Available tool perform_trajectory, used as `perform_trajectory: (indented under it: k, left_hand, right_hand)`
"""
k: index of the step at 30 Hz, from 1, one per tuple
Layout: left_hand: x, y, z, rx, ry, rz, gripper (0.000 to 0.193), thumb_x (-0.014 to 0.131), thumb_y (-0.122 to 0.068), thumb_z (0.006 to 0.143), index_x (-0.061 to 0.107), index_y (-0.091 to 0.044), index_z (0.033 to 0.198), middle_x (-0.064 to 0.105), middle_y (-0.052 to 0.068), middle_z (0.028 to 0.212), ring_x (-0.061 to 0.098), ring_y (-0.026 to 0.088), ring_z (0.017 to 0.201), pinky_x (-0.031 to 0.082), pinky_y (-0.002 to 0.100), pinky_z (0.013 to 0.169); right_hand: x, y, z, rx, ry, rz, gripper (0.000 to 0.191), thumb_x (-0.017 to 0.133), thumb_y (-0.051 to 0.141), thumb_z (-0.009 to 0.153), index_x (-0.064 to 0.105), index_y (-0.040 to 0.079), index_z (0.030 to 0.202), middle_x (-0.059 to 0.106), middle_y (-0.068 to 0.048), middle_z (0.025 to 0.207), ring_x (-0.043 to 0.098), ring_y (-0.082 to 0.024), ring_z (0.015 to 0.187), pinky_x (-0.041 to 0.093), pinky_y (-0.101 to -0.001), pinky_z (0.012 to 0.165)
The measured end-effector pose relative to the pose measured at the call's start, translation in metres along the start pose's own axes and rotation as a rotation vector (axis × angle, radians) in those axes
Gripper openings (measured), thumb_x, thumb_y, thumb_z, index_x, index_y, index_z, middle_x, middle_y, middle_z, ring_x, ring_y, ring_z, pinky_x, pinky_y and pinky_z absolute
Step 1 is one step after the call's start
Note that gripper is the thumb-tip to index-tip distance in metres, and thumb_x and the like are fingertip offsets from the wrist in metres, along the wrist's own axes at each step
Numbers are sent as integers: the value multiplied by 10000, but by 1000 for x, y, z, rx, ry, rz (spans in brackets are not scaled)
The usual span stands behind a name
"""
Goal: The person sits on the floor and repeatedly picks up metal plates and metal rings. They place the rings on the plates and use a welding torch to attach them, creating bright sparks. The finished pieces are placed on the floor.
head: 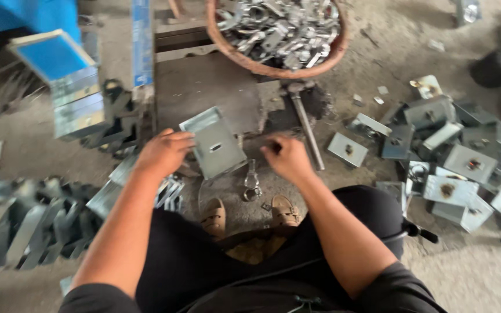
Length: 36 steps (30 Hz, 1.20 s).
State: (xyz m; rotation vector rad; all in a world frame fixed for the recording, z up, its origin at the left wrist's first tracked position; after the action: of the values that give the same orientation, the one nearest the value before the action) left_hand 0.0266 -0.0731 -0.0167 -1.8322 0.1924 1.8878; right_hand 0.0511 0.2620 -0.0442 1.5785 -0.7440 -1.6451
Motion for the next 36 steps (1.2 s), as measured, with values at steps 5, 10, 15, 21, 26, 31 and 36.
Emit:
perform_trajectory:
  k: [5, 10, 15, 21, 26, 31, 36]
  left_hand:
    - [-26, -25, 56, -156, 188, 32, 326, 710, -188, 818, 779, -232, 1134, 705, 62, 1182, 654, 320, 1052, 531, 475, 896]
    - [-27, -115, 176, 317, -238, -294, 244, 761, -256, 896, 751, -114, 1093, 721, 112, 1099, 672, 359, 1054, 549, 459, 926]
    - [16, -207, 315, 221, -311, -35, 602, 680, -525, 868, 698, -82, 1276, 551, 182, 1380, 443, 470, 1268, 363, 654, 974]
    - [35, -243, 372, -87, -3, 132, 754, 618, -683, 869, 675, -35, 1250, 469, 141, 1506, 334, 422, 1447, 300, 622, 1113]
    - [17, -229, 346, -29, -72, -134, 561, 766, -519, 858, 757, 1, 1066, 642, 138, 1361, 651, 356, 1169, 540, 477, 961]
    - [-20, -211, 255, 446, -346, -474, 328, 758, -336, 1007, 726, -17, 1078, 724, 168, 974, 725, 344, 889, 565, 423, 774]
    - [-30, -210, 143, 375, -436, -590, 209, 672, -258, 1016, 707, -57, 1063, 742, 140, 948, 752, 287, 874, 584, 390, 761]
  right_hand:
    - [11, 15, 1, 92, 126, 143, 440, 782, 260, 834, 676, 76, 1220, 771, -157, 939, 767, -262, 806, 596, -373, 746]
    - [6, 37, 5, -69, 105, 83, 488, 799, 239, 801, 681, 84, 1248, 752, -174, 1036, 744, -321, 945, 585, -403, 806]
    - [-2, 32, 18, -144, 10, 63, 428, 763, 162, 786, 694, 53, 1195, 737, -195, 1046, 715, -357, 959, 576, -425, 834]
    - [-35, -6, 39, -53, -280, 341, 287, 787, 123, 839, 721, 10, 1095, 734, -148, 953, 685, -206, 824, 551, -338, 724]
    - [-69, -22, 45, 170, -476, 586, 332, 743, 154, 925, 703, 33, 1232, 716, -109, 936, 626, -113, 805, 529, -284, 708]
    - [-106, -9, 32, -17, -659, 231, 795, 849, 193, 781, 465, 0, 1449, 584, -135, 1211, 612, -210, 951, 546, -362, 774]
    - [-87, -4, 12, -479, -319, -103, 428, 855, 232, 784, 616, 19, 1067, 646, -164, 1033, 612, -315, 1023, 521, -435, 911]
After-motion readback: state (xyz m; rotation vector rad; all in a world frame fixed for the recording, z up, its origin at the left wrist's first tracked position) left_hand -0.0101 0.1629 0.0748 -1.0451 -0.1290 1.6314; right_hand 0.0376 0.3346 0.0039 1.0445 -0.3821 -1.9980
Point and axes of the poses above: each hand's wrist, its own z-axis towards the middle knuckle, its own x-axis out of the palm, y = z × x, the point moved 2 cm from there along z, towards the middle knuckle
